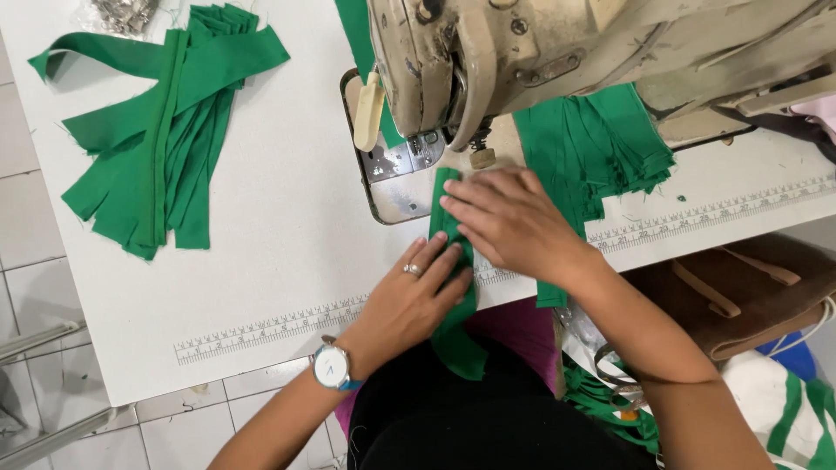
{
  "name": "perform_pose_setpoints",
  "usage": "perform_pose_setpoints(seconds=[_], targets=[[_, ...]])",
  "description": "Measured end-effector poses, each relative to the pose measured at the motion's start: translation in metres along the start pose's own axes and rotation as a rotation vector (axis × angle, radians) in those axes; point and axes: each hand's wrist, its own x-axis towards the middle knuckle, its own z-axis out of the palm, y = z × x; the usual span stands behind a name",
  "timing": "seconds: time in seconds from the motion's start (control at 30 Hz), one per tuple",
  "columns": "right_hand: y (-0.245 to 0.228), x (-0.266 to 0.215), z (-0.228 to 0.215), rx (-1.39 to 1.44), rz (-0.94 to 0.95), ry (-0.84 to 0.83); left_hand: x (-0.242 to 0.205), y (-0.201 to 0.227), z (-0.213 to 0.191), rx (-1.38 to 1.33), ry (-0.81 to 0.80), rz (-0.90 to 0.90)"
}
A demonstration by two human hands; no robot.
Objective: The person is using an industrial sewing machine to process a series of green fabric strips.
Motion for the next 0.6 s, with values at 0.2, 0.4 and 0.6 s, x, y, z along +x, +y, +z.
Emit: perform_pose_setpoints(seconds=[0.2,0.4,0.6], targets=[[0.028,0.013,0.020,-0.051,0.018,-0.013,0.020,-0.028,-0.002,0.086,0.040,0.012],[0.040,0.031,0.030,0.003,-0.007,0.009,0.023,-0.051,0.002,0.147,0.036,0.000],[0.042,0.024,0.037,-0.043,0.041,0.050,0.022,-0.059,0.010,0.098,0.151,0.006]])
